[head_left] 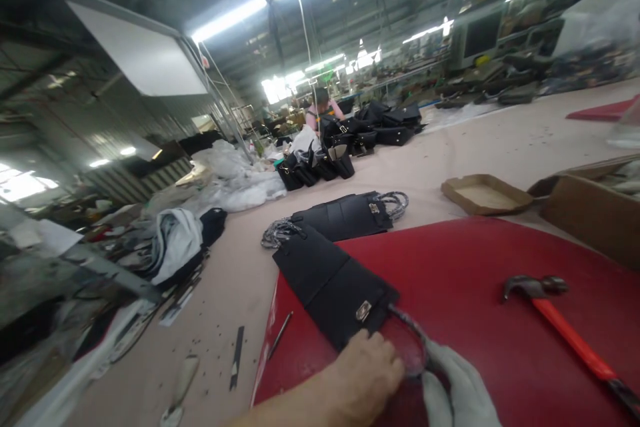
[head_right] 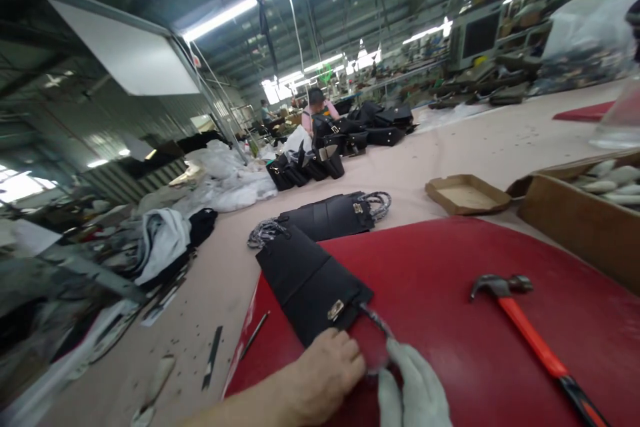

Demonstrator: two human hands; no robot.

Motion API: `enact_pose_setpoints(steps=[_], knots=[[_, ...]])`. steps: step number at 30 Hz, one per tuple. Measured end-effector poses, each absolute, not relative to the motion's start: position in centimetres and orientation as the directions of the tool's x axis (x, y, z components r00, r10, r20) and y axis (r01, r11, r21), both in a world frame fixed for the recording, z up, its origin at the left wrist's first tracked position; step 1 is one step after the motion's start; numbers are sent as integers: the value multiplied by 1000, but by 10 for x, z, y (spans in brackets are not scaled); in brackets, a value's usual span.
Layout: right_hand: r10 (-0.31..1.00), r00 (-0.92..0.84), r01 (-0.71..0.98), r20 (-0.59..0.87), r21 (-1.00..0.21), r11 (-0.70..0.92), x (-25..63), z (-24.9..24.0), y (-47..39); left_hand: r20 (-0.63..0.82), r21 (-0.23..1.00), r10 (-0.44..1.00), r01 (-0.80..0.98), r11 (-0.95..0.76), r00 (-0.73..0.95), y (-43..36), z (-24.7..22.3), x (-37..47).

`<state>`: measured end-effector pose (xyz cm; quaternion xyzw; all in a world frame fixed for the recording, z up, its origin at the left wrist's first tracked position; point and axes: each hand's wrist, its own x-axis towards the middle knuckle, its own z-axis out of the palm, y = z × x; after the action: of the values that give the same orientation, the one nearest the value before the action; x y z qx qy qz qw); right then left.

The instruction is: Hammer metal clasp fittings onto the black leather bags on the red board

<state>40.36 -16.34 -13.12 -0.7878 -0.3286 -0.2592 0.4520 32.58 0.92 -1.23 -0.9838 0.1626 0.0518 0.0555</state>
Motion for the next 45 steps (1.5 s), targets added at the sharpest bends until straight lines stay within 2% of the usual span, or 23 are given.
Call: enact_pose_setpoints(steps=[3, 5, 9, 14, 17, 21, 24, 27, 34, 39, 45], knots=[[159, 762, 639, 627, -690, -341, 403, -121, -159, -146, -157, -402, -422, -893, 904, 14, -30, 259], [192, 795, 603, 575, -716, -352, 403, -109, -155, -138, -183, -472, -491, -852, 871, 18, -36, 225], [350, 781, 624, 517, -662, -414, 400, -88, -153, -136, -166, -560, -577, -800, 817, 26, -32, 191], [488, 727, 680, 482, -603, -417, 394, -85, -155, -62, -104, -596, -599, -794, 800, 39, -19, 205], [565, 667, 733, 486, -566, -378, 389, -86, -158, -9, -80, -553, -552, -830, 833, 39, -23, 207], [650, 558, 818, 516, -477, -322, 376, -87, -160, 65, -8, -396, -396, -918, 916, 28, -48, 187], [674, 493, 865, 551, -390, -315, 360, -87, -163, 133, 52, -358, -367, -929, 924, 19, -69, 170], [668, 500, 864, 551, -374, -338, 343, -87, -165, 216, 62, -393, -415, -908, 894, 16, -77, 162], [659, 565, 824, 496, -371, -427, 332, -84, -159, 222, 30, -498, -516, -856, 839, 24, -67, 176], [746, 516, 855, 421, -310, -416, 332, -76, -156, 288, 10, -535, -561, -827, 794, 28, -67, 177], [752, 487, 873, 444, -231, -429, 331, -72, -159, 308, -56, -626, -643, -763, 716, 34, -60, 184]])
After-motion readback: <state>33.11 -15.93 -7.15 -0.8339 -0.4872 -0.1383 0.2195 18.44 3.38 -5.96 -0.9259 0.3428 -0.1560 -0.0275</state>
